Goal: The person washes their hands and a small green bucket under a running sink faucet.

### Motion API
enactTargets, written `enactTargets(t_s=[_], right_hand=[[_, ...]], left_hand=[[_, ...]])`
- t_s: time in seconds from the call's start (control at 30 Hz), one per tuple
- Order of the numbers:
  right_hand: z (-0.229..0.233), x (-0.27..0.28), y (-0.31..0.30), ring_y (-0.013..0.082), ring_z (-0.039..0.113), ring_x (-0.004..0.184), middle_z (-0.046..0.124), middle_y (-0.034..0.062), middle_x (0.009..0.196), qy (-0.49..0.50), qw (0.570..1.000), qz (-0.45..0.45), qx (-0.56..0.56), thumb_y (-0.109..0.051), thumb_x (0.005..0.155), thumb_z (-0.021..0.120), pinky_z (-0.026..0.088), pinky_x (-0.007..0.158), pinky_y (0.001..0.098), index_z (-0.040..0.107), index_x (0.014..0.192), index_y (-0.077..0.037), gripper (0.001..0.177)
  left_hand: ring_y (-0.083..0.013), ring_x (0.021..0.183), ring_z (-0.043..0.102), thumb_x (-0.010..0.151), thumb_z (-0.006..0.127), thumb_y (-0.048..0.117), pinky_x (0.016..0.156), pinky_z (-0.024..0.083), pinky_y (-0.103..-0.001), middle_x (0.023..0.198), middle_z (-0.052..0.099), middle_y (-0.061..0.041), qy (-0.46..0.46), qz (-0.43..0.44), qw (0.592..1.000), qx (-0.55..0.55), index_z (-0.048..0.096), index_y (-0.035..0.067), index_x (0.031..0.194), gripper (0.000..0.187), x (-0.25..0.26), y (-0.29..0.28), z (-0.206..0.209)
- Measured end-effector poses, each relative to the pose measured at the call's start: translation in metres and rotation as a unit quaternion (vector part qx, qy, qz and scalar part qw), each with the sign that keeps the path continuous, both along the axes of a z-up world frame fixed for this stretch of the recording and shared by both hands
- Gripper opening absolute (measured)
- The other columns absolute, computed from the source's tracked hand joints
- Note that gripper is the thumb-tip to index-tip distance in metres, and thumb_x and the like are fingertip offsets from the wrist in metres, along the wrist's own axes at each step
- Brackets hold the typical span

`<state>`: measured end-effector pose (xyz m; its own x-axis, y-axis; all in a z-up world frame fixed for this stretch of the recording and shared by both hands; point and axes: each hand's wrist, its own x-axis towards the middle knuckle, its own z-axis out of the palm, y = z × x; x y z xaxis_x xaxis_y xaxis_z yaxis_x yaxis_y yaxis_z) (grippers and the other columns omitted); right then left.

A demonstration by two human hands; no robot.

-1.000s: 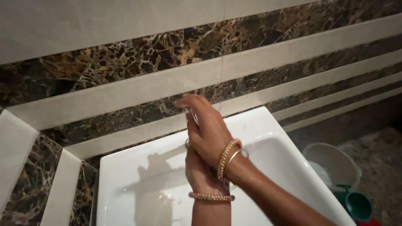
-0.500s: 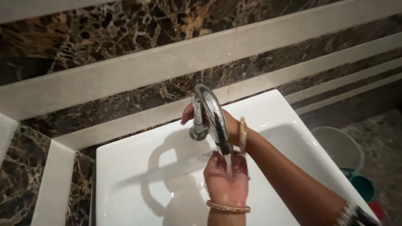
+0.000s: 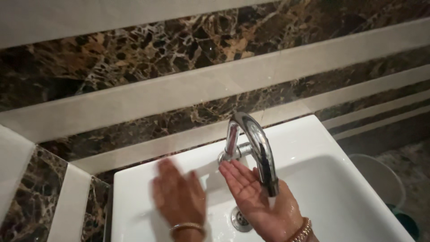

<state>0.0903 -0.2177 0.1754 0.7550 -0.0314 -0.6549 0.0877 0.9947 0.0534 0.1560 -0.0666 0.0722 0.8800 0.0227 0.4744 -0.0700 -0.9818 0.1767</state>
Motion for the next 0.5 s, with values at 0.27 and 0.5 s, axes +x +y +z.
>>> enactTargets(t_s=[0.27,0.5], right_hand=[[0.01,0.008,0.022,0.0457,0.045,0.141,0.048,0.0312,0.15,-0.177,0.976,0.113,0.063,-0.008,0.085,0.039,0.036,0.115,0.0542,0.041,0.145,0.012,0.063],[0.004,0.001,0.013,0.0429,0.051,0.135,0.055,0.0319,0.146,-0.027,0.997,0.062,0.034,-0.014,0.09,0.039,0.035,0.113,0.0588,0.05,0.139,0.012,0.058]], left_hand=[[-0.0292,0.147,0.032,0.09,0.05,0.044,0.122,0.024,-0.044,0.157,0.041,-0.02,-0.002,-0.211,0.966,-0.149,0.043,-0.004,0.146,0.074,-0.01,-0.054,-0.036],[-0.0313,0.151,0.023,0.091,0.044,0.052,0.121,0.024,-0.047,0.16,0.032,-0.021,0.054,0.092,0.994,0.0,0.031,-0.003,0.153,0.084,0.008,0.07,-0.007]])
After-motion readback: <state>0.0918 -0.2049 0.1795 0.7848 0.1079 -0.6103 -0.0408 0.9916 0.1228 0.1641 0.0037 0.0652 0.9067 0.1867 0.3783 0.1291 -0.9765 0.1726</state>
